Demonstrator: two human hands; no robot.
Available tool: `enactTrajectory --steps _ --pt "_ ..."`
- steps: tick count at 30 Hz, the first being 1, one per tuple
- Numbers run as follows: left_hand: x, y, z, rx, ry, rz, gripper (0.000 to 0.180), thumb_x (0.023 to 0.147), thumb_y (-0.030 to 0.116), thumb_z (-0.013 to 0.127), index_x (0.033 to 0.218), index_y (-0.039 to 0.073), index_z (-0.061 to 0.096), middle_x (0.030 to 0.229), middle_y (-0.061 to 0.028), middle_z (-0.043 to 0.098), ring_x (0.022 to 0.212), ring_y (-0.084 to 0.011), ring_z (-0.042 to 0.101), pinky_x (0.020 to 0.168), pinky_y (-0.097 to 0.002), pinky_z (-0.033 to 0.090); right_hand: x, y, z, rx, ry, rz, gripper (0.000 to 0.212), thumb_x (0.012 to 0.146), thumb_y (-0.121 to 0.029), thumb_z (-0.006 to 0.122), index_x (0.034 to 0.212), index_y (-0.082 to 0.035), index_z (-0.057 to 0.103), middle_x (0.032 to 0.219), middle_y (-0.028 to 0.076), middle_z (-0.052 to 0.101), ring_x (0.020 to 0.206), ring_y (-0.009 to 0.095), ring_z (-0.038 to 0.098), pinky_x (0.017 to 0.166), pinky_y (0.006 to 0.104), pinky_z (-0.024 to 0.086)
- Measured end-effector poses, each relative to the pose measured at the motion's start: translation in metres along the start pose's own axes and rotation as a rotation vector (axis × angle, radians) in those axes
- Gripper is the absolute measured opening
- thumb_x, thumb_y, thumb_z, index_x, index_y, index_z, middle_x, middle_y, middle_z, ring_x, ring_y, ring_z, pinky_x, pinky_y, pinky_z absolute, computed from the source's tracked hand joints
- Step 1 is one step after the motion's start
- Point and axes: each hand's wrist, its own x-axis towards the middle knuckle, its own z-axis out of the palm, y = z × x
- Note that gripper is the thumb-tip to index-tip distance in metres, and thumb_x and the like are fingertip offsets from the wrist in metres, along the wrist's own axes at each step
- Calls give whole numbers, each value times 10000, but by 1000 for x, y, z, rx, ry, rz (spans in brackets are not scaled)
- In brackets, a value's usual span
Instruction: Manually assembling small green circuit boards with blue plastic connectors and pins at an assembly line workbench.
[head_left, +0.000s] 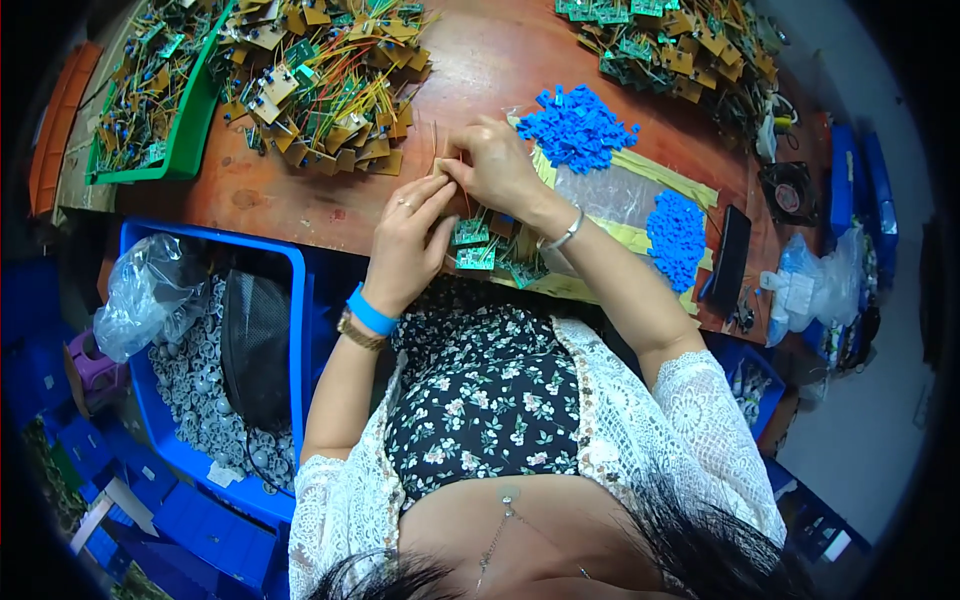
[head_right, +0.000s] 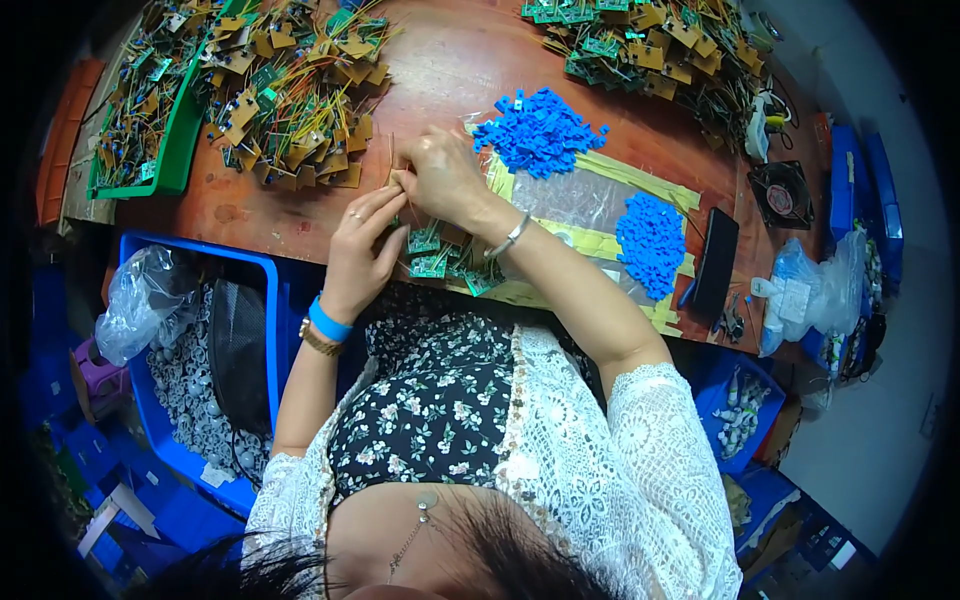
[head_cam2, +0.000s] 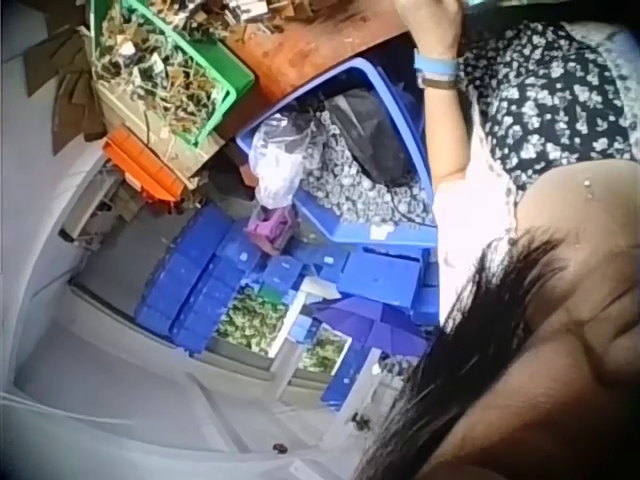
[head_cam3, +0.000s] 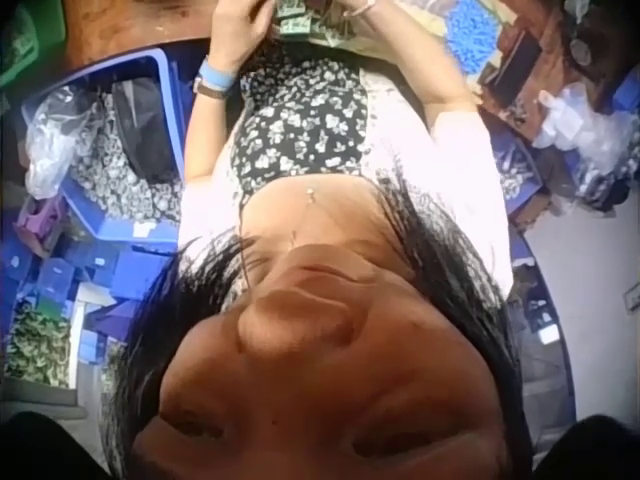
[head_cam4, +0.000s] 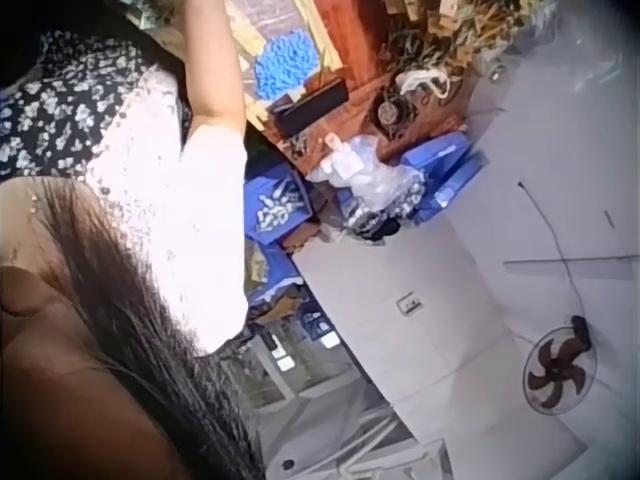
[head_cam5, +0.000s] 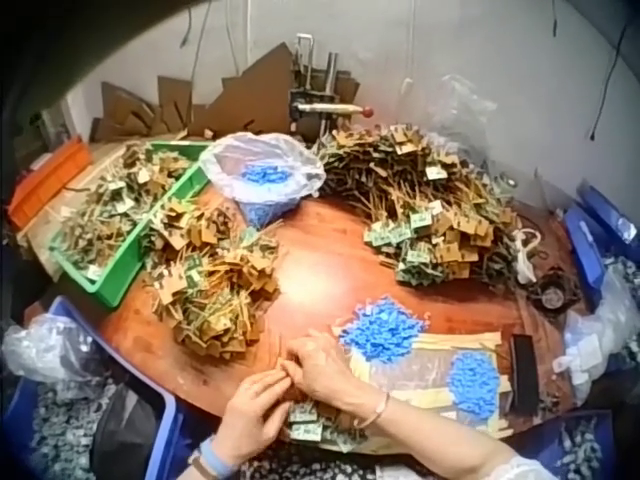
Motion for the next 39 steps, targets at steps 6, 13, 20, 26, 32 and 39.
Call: enactTrajectory --steps 6,13,20,26,32,39 --pt "20 -18 -20 206 315 -46 289 832 93 737 1109 25 687 1100 -111 678 1021 -301 611 889 -419 494 -23 -1 -41 61 -240 269 126 748 -149 785 815 -47 754 756 137 707 745 291 656 657 416 513" --pt "61 -35 0 841 271 -139 374 801 282 772 1130 129 683 972 -27 698 936 -230 585 785 -398 407 -20 48 -65 -282 234 103 100 763 -76 759 862 -74 767 838 85 722 859 294 652 778 418 521" --pt "53 -31 0 362 458 -85 298 809 82 745 1104 93 701 987 -93 691 950 -284 622 837 -425 474 -3 68 -46 -340 151 -52 53 780 -137 747 819 -101 756 840 65 711 864 286 627 740 433 481" --pt "23 -16 -11 285 526 116 336 790 -79 691 1110 22 693 1007 -123 663 933 -326 648 864 -423 536 8 70 -49 -352 82 51 92 761 -183 769 795 -98 765 761 102 699 792 294 650 746 438 482" --pt "21 -6 -9 323 455 334 322 780 -10 676 1099 25 703 1024 -89 653 998 -271 634 939 -491 493 15 41 -35 81 84 204 134 784 -182 788 875 -85 772 822 129 707 714 226 679 672 353 538" --pt "22 -25 5 381 151 130 302 825 -14 657 1121 41 662 1002 -105 645 912 -302 630 797 -402 516 16 53 -21 -234 142 -49 119 799 -165 773 878 -75 770 826 122 704 767 246 665 701 348 542"
